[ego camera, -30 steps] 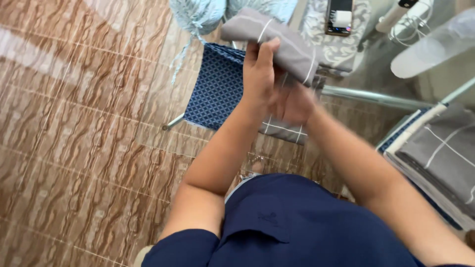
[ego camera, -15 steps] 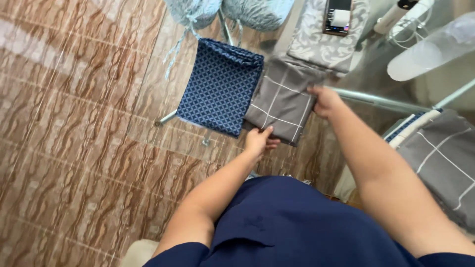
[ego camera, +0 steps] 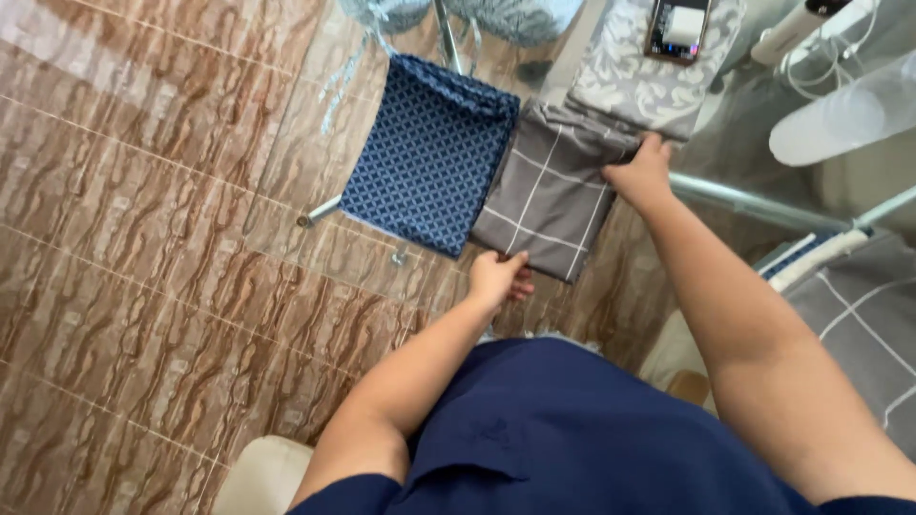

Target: Folding various fabric linens and stacking them into organized piles on a glass table.

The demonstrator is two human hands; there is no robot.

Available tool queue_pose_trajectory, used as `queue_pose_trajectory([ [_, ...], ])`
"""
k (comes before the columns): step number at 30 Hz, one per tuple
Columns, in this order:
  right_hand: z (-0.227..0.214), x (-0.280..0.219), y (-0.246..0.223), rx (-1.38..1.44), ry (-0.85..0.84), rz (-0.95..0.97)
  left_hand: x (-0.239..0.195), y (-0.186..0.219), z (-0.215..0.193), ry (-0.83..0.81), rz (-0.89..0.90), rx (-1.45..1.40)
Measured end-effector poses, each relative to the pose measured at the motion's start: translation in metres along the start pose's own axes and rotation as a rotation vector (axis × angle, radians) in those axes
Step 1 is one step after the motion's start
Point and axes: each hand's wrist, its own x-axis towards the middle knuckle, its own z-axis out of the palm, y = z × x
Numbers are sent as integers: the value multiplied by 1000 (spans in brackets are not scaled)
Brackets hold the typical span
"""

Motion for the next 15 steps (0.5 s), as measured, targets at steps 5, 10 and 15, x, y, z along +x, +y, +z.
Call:
queue_pose_trajectory([
  [5,11,39,18,-283,-44,-555,-35,27,15,101,14,82],
  [10,4,40,5,-665,-309,-158,-16,20,12,262,152,317],
  [15,-32,-10,34,-723,-568,62,-6,31,10,386,363,718],
])
